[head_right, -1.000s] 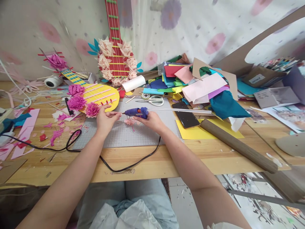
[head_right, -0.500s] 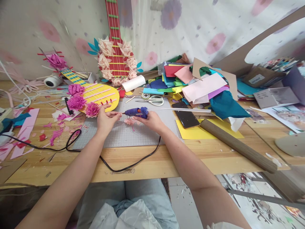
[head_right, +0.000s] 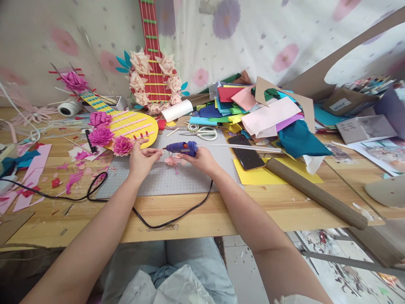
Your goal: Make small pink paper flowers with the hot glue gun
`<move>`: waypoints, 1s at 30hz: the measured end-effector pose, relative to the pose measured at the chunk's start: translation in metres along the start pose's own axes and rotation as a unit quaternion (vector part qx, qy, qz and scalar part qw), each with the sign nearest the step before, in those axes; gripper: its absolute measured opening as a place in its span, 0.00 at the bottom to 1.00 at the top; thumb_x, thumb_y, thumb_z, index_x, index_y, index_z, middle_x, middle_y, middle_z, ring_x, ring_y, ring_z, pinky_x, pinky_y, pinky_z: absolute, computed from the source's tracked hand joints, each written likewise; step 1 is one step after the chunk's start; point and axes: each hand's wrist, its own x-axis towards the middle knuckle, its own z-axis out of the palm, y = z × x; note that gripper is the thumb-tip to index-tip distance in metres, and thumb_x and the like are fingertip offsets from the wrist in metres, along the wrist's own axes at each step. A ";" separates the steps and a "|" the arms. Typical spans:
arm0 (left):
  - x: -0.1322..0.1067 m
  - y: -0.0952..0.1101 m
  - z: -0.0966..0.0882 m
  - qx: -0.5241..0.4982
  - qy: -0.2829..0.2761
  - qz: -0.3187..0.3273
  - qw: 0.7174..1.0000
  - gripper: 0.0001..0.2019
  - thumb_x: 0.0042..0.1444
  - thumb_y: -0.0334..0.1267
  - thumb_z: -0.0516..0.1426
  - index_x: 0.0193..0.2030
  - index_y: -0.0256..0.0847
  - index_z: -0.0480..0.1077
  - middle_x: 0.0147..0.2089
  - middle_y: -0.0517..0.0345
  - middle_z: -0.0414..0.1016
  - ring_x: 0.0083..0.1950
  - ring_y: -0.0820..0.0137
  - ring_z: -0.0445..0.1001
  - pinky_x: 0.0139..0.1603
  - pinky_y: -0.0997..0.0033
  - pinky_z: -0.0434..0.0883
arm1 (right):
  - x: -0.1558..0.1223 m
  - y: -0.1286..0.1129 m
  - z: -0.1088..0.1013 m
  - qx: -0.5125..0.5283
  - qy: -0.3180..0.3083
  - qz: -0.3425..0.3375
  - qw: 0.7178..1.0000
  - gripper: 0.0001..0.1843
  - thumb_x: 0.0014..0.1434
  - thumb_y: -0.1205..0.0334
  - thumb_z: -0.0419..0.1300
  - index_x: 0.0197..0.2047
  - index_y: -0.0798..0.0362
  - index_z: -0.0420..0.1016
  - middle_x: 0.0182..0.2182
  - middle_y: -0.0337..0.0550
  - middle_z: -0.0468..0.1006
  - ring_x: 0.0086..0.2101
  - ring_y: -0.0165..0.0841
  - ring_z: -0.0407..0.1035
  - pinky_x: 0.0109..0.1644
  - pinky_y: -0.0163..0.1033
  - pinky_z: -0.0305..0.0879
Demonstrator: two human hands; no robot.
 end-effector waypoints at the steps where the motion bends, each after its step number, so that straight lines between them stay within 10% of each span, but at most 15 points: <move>1: 0.000 0.001 0.000 -0.001 0.001 -0.003 1.000 0.26 0.42 0.32 0.64 0.48 0.42 0.59 0.29 0.63 0.76 0.30 0.71 0.78 0.35 0.69 0.75 | 0.001 0.001 0.000 0.007 0.006 0.007 1.000 0.16 0.54 0.51 0.62 0.44 0.50 0.78 0.39 0.42 0.81 0.41 0.39 0.75 0.48 0.44 0.69; 11: 0.000 0.000 0.001 -0.059 0.003 -0.010 0.998 0.26 0.41 0.35 0.65 0.46 0.42 0.60 0.31 0.60 0.77 0.32 0.69 0.78 0.35 0.68 0.76 | 0.020 0.043 -0.020 -0.113 0.177 0.211 0.955 0.26 0.49 0.41 0.60 0.38 0.56 0.77 0.34 0.52 0.80 0.39 0.46 0.74 0.43 0.47 0.68; 24: 0.008 -0.008 -0.004 -0.020 0.061 0.059 0.996 0.25 0.45 0.33 0.64 0.49 0.43 0.58 0.32 0.61 0.77 0.36 0.70 0.79 0.42 0.66 0.75 | -0.008 0.012 -0.055 -0.371 0.075 0.190 0.906 0.25 0.41 0.44 0.68 0.34 0.54 0.69 0.38 0.55 0.75 0.43 0.49 0.69 0.43 0.49 0.64; 30: 0.005 -0.006 -0.003 0.000 0.070 0.088 0.994 0.22 0.48 0.33 0.62 0.48 0.42 0.59 0.32 0.60 0.77 0.38 0.69 0.79 0.41 0.69 0.73 | -0.005 -0.019 -0.015 -0.143 -0.067 0.056 0.986 0.23 0.48 0.45 0.65 0.41 0.51 0.66 0.40 0.46 0.76 0.39 0.37 0.71 0.41 0.42 0.66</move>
